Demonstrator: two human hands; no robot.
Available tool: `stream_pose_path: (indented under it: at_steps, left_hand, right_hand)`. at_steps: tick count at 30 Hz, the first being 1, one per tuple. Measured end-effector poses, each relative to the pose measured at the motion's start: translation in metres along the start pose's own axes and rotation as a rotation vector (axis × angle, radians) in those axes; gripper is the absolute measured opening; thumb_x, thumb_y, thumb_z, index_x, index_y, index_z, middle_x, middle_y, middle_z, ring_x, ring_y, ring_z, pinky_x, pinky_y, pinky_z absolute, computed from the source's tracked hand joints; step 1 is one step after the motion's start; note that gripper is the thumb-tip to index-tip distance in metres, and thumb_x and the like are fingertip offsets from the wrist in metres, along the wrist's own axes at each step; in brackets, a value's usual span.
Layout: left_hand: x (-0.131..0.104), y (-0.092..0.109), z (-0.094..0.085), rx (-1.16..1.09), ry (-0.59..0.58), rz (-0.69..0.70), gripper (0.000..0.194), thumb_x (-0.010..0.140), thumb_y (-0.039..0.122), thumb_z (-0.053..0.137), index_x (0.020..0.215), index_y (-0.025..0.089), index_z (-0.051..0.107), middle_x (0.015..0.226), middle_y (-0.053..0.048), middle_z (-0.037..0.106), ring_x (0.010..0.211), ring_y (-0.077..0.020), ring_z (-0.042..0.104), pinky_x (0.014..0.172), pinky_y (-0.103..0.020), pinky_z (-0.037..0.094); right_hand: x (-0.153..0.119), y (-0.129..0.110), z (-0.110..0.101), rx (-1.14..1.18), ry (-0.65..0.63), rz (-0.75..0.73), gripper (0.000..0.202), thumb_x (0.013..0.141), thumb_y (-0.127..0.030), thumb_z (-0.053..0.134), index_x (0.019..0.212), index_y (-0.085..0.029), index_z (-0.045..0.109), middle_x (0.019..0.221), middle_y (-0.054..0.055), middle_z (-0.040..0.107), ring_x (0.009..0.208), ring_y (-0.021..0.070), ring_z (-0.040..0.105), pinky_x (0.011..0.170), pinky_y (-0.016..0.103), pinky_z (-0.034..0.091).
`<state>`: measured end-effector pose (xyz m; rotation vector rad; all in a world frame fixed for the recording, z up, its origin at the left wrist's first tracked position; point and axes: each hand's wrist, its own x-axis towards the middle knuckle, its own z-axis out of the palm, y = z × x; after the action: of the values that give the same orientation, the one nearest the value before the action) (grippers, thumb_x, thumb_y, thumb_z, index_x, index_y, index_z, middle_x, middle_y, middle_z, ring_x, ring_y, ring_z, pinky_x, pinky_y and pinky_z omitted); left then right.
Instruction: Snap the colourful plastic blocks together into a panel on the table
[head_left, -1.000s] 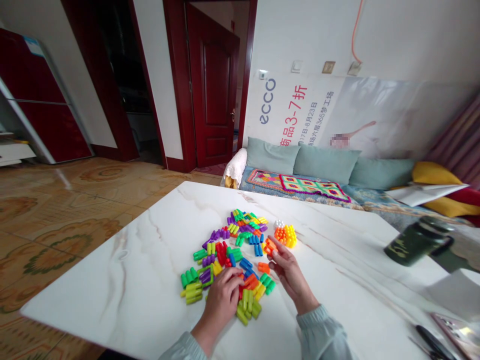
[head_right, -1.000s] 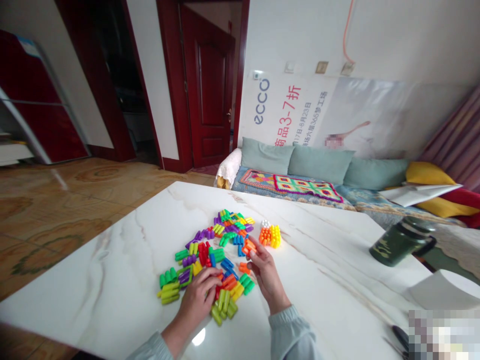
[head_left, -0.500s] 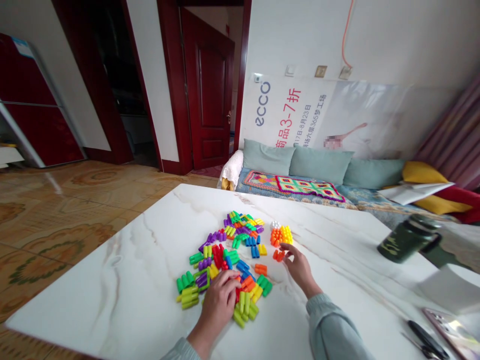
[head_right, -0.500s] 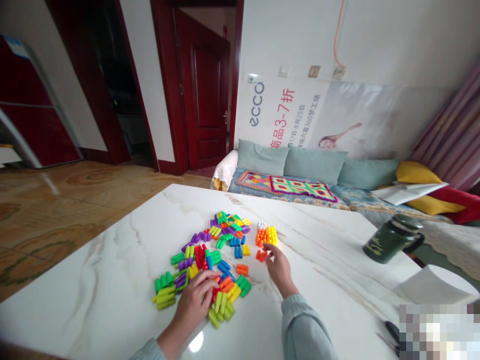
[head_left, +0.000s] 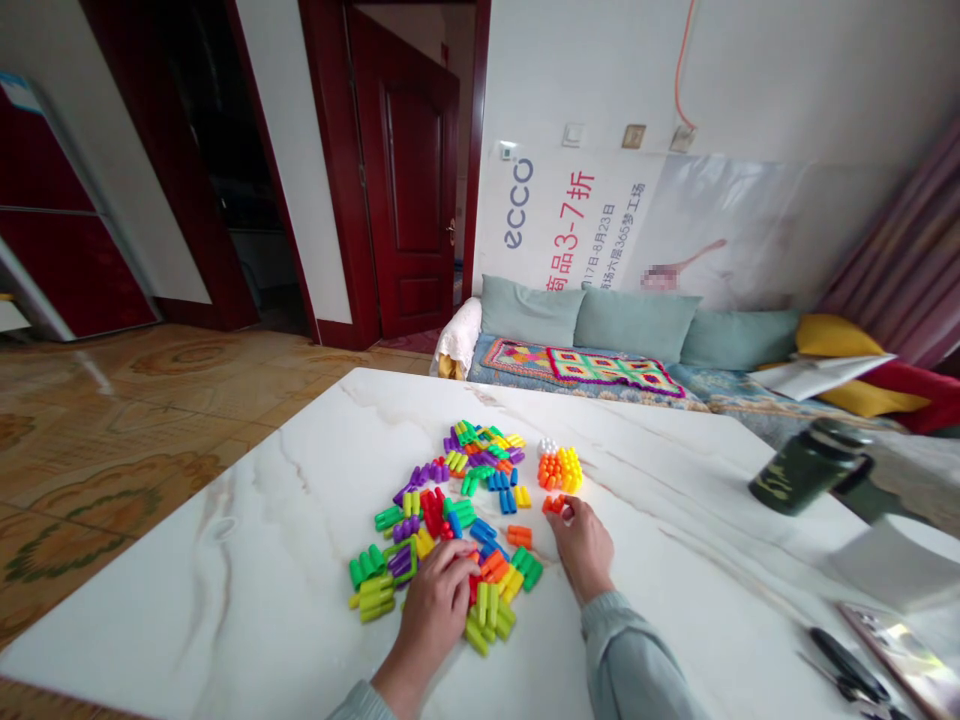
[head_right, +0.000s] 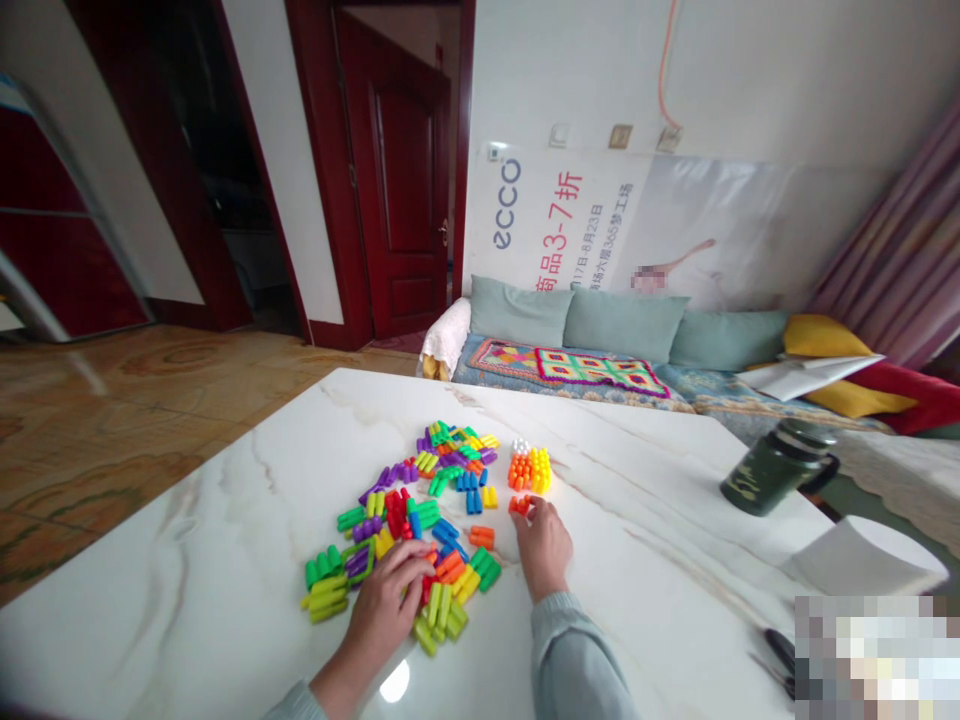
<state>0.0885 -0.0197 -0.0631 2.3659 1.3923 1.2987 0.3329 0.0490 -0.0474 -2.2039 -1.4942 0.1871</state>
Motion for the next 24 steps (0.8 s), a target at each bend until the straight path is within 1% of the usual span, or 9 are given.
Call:
stream_pose_path:
  at_steps: [2,8,12,14,18,24]
  left_hand:
    - [0.000,0.000,0.000,-0.007,-0.001,0.001,0.030,0.079,0.000,0.044,0.082,0.021,0.065,0.103,-0.006,0.068,0.098,-0.0200,0.066,0.086,-0.034,0.055]
    - [0.000,0.000,0.000,-0.006,-0.006,-0.006,0.029,0.080,0.001,0.044,0.083,0.022,0.065,0.103,-0.005,0.068,0.098,-0.0203,0.065,0.085,-0.035,0.055]
    - [-0.001,-0.001,0.000,-0.005,-0.016,-0.015,0.029,0.080,0.001,0.045,0.083,0.022,0.065,0.105,-0.005,0.067,0.100,-0.0210,0.065,0.086,-0.036,0.055]
    - [-0.001,-0.001,0.000,-0.003,-0.017,-0.013,0.029,0.080,0.001,0.045,0.083,0.022,0.064,0.106,-0.005,0.067,0.100,-0.0210,0.065,0.087,-0.036,0.055]
    - [-0.001,-0.001,0.001,-0.003,-0.012,-0.010,0.029,0.080,0.001,0.045,0.083,0.022,0.064,0.105,-0.005,0.068,0.099,-0.0210,0.065,0.086,-0.036,0.055]
    - [-0.001,-0.001,0.002,-0.005,-0.025,-0.019,0.028,0.080,0.001,0.045,0.083,0.021,0.065,0.106,-0.006,0.068,0.100,-0.0212,0.065,0.087,-0.036,0.055]
  right_hand:
    - [0.002,-0.004,0.001,-0.024,-0.001,0.028,0.032,0.089,-0.041,0.053,0.112,-0.022,0.064,0.105,0.004,0.070,0.089,0.0194,0.066,0.066,0.026,0.040]
    - [0.009,-0.012,0.007,-0.022,0.012,0.095,0.034,0.090,-0.040,0.052,0.116,-0.020,0.062,0.115,0.007,0.068,0.095,0.0208,0.066,0.069,0.027,0.041]
    - [0.012,-0.015,0.010,0.007,0.025,0.144,0.038,0.091,-0.040,0.052,0.123,-0.020,0.055,0.111,0.006,0.070,0.094,0.0203,0.067,0.069,0.027,0.041]
    - [0.014,-0.016,0.012,0.019,0.029,0.165,0.038,0.091,-0.040,0.052,0.123,-0.019,0.052,0.109,0.005,0.071,0.092,0.0200,0.068,0.069,0.027,0.042]
    - [0.017,-0.017,0.014,0.029,0.030,0.181,0.033,0.091,-0.041,0.053,0.116,-0.020,0.053,0.107,0.005,0.071,0.092,0.0203,0.068,0.070,0.028,0.041]
    - [0.021,-0.019,0.016,0.033,0.028,0.195,0.030,0.090,-0.040,0.053,0.114,-0.021,0.053,0.106,0.005,0.071,0.092,0.0213,0.068,0.071,0.029,0.042]
